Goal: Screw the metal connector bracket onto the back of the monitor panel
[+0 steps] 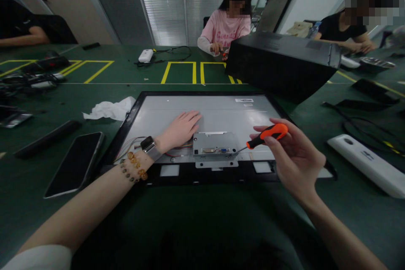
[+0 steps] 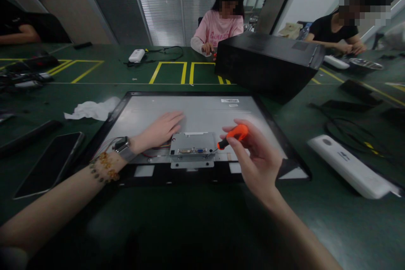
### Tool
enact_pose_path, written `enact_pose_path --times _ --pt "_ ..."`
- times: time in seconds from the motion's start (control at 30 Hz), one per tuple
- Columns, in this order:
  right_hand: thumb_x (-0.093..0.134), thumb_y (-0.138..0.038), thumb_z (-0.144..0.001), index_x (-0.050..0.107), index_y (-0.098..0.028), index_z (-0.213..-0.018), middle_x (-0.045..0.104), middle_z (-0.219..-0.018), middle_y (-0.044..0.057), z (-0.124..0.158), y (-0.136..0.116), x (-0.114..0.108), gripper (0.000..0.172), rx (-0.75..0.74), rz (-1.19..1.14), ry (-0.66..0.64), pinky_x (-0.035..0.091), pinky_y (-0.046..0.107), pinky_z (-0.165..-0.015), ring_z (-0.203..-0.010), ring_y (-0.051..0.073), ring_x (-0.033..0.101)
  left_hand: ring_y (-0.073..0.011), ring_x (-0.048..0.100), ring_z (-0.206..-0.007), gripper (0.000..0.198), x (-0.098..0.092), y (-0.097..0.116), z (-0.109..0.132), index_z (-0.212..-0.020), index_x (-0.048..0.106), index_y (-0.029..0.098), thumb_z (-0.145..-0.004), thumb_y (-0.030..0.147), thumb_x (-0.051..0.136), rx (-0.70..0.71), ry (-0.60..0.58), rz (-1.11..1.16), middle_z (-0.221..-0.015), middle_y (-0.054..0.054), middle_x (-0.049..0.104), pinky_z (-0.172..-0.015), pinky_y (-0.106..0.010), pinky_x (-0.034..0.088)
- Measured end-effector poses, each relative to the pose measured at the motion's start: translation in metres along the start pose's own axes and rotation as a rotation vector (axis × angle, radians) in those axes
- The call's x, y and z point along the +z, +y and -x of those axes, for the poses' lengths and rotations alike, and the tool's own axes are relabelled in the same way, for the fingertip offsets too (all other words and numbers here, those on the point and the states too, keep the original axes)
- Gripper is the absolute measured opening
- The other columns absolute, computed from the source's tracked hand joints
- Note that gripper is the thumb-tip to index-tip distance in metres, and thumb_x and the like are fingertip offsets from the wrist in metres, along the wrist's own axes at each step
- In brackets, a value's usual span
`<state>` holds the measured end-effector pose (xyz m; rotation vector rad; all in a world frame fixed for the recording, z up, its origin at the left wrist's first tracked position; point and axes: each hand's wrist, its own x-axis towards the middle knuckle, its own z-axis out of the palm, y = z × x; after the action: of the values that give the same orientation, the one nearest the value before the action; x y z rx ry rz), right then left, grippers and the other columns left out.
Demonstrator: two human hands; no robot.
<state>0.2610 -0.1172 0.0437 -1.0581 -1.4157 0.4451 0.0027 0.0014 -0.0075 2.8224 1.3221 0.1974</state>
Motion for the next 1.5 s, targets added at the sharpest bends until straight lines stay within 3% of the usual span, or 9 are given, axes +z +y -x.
enact_pose_path --times 0.4,0.57,0.73,1.03,1.2,1.33,1.5 --pt "0.061 -0.015 -0.086 0.059 -0.023 -0.12 0.071 -0.101 0.005 0.0031 0.003 -0.0004 0.035 0.01 -0.026 -0.055 0.062 0.037 -0.075 -0.083 0.021 0.072 -0.0228 0.034 -0.135 0.043 0.0048 -0.0033 -0.0001 -0.139 0.04 0.014 -0.102 0.031 0.028 0.012 0.025 0.0 -0.148 -0.01 0.037 -0.112 -0.042 0.025" --pt "0.054 -0.015 -0.091 0.045 -0.028 -0.132 0.067 -0.112 0.005 0.0014 0.0034 0.0001 0.044 -0.024 -0.098 -0.128 0.059 0.042 -0.081 -0.088 0.021 0.071 -0.0231 0.035 -0.134 0.042 0.0045 -0.0029 -0.0003 -0.139 0.04 0.013 -0.102 0.029 0.029 0.009 0.026 -0.004 -0.148 -0.011 0.037 -0.112 -0.042 0.025" --pt "0.045 -0.015 -0.094 0.049 -0.027 -0.127 0.061 -0.122 0.008 0.0 0.0018 -0.0004 0.035 -0.046 -0.122 -0.194 0.056 0.044 -0.085 -0.093 0.021 0.069 -0.0228 0.033 -0.136 0.042 0.004 -0.0022 -0.0001 -0.139 0.041 0.013 -0.102 0.029 0.029 0.01 0.019 -0.005 -0.148 -0.012 0.037 -0.112 -0.042 0.025" --pt "0.064 -0.009 -0.081 0.062 -0.027 -0.116 0.057 -0.099 0.003 -0.0041 0.0037 0.0 0.039 -0.181 0.018 -0.055 0.055 0.035 -0.076 -0.086 0.018 0.062 -0.0228 0.032 -0.136 0.043 0.0046 -0.0033 -0.0006 -0.14 0.039 0.013 -0.102 0.029 0.028 0.007 0.012 0.001 -0.149 -0.012 0.035 -0.113 -0.043 0.024" --pt "0.057 -0.009 -0.086 0.052 -0.026 -0.128 0.064 -0.112 0.007 0.0 0.0017 0.0011 0.045 -0.128 -0.029 -0.069 0.053 0.043 -0.089 -0.097 0.022 0.066 -0.0226 0.033 -0.135 0.043 0.0034 -0.0025 0.0 -0.139 0.04 0.013 -0.102 0.029 0.026 0.011 0.017 0.006 -0.148 -0.012 0.036 -0.112 -0.044 0.025" --pt "0.053 -0.012 -0.088 0.055 -0.026 -0.125 0.063 -0.117 0.008 0.0019 0.0019 -0.0017 0.039 -0.089 -0.037 -0.108 0.052 0.045 -0.092 -0.101 0.023 0.065 -0.023 0.034 -0.135 0.043 0.0033 -0.002 0.0002 -0.139 0.04 0.013 -0.102 0.029 0.027 0.01 0.019 0.008 -0.148 -0.012 0.037 -0.112 -0.043 0.025" --pt "0.064 -0.013 -0.082 0.061 -0.029 -0.119 0.062 -0.113 0.006 0.0 0.0064 -0.0038 0.041 -0.163 0.045 -0.094 0.051 0.048 -0.089 -0.102 0.025 0.062 -0.0226 0.032 -0.136 0.043 0.0044 -0.0029 -0.0005 -0.139 0.039 0.013 -0.102 0.03 0.026 0.011 0.018 0.01 -0.149 -0.012 0.036 -0.112 -0.043 0.024"
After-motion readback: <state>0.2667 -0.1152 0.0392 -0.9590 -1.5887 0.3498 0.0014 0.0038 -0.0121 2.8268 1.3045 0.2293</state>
